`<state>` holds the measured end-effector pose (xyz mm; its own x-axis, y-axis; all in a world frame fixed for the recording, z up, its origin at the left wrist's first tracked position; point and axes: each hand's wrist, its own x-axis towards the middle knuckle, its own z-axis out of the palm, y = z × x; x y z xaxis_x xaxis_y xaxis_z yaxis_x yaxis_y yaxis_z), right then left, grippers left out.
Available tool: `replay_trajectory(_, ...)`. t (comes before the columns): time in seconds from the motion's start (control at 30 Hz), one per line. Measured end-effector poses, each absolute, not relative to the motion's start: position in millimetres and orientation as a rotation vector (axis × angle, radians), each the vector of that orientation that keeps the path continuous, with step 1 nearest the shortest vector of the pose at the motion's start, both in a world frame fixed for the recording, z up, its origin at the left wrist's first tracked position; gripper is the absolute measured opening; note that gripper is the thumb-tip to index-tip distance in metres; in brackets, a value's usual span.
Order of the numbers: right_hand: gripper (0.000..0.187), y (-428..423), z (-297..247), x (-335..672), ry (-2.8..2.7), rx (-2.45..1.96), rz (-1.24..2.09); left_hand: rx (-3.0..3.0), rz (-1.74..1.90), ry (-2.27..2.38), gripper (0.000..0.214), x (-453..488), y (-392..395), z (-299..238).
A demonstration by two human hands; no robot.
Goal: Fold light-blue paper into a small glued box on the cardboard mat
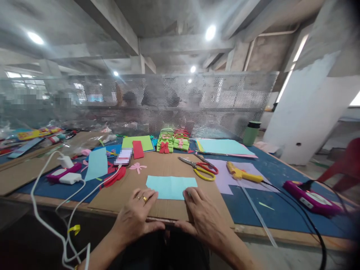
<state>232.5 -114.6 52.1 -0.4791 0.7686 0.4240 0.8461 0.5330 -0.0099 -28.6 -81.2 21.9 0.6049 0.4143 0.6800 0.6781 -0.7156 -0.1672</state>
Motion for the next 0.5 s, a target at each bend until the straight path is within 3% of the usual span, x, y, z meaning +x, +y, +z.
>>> replay_trajectory(0.5,0.056,-116,47,230,-2.482,-1.251,-0.307,-2.447,-0.880,-0.908,0.062,-25,-83,22)
